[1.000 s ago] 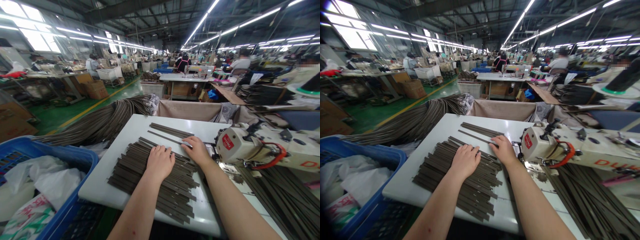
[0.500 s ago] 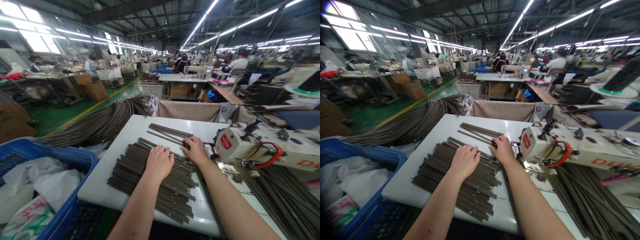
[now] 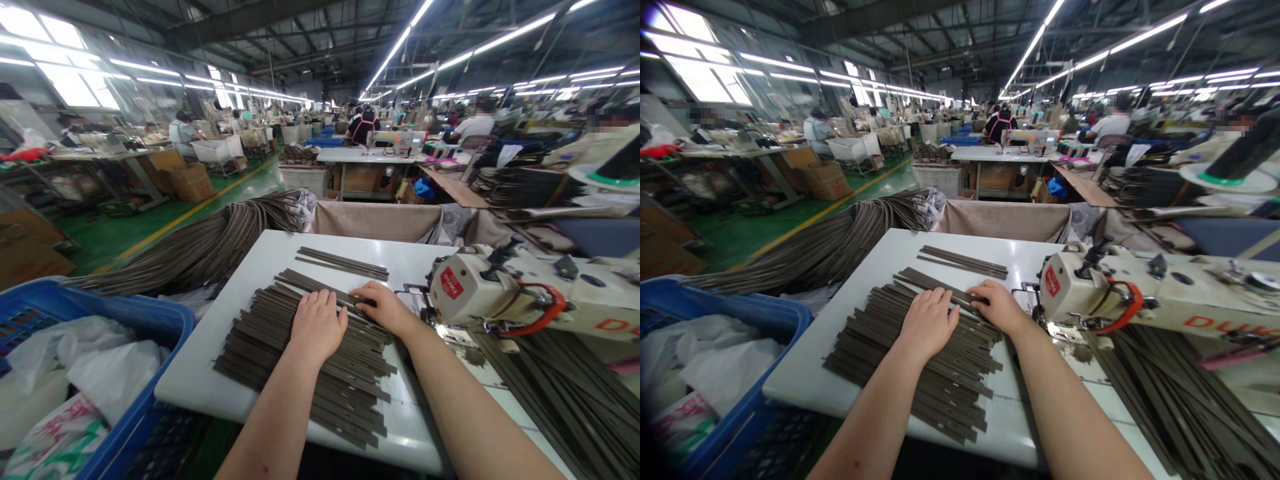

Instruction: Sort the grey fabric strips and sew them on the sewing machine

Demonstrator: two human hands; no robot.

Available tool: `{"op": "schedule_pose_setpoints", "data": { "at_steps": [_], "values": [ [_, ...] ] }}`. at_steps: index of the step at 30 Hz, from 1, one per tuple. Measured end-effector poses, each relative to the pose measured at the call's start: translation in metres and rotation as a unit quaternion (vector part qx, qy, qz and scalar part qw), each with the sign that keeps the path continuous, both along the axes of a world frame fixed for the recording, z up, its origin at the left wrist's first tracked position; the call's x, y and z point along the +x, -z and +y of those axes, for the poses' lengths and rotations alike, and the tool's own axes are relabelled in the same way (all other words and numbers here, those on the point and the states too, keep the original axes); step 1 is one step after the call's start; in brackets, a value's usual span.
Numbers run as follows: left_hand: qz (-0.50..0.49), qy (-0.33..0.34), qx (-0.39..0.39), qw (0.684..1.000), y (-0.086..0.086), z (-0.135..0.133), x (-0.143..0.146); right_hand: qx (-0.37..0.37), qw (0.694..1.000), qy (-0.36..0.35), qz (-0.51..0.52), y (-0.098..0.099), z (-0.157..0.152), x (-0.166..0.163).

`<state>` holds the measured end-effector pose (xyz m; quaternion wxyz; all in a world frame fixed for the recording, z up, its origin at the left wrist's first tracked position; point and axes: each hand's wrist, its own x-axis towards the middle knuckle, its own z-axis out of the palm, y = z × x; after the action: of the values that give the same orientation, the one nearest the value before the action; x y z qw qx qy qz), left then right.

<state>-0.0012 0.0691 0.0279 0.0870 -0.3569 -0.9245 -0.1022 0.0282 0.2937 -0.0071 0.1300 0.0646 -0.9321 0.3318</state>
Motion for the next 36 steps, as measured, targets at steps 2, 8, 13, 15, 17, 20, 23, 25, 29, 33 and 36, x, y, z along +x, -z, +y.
{"op": "schedule_pose_setpoints", "data": {
  "at_steps": [2,8,13,15,17,20,23,25,29,33,36],
  "values": [
    [-0.003,0.000,-0.001,1.000,0.000,0.000,0.000,-0.005,1.000,-0.004,-0.011,-0.004,-0.002,0.002],
    [-0.011,0.004,-0.006,1.000,-0.002,-0.001,0.001,0.013,0.998,-0.049,-0.024,-0.006,-0.005,0.002],
    [-0.016,0.007,-0.008,1.000,-0.004,-0.001,0.001,0.070,0.989,0.115,0.059,0.003,0.003,-0.005],
    [-0.015,0.007,-0.009,1.000,-0.005,0.000,0.001,0.099,0.974,0.189,0.074,0.006,0.008,-0.007],
    [-0.014,0.012,-0.012,1.000,-0.005,0.000,0.001,0.110,0.969,0.211,0.069,0.008,0.010,-0.008],
    [-0.014,0.013,-0.011,1.000,-0.005,-0.001,0.001,0.131,0.965,0.222,0.056,0.008,0.009,-0.007],
    [-0.016,0.012,-0.010,1.000,-0.004,-0.001,0.001,0.164,0.958,0.233,0.040,0.007,0.005,-0.004],
    [-0.018,0.012,-0.011,1.000,-0.004,-0.001,0.001,0.168,0.958,0.232,0.034,0.006,0.005,-0.004],
    [-0.015,0.009,-0.007,1.000,-0.004,-0.001,0.001,0.153,0.962,0.225,0.033,0.009,0.009,-0.007],
    [-0.020,0.009,-0.004,1.000,-0.004,-0.001,0.001,0.144,0.965,0.218,0.035,0.010,0.011,-0.008],
    [-0.020,0.011,-0.004,1.000,-0.004,-0.001,0.000,0.142,0.966,0.213,0.036,0.008,0.010,-0.007]
  ]
}}
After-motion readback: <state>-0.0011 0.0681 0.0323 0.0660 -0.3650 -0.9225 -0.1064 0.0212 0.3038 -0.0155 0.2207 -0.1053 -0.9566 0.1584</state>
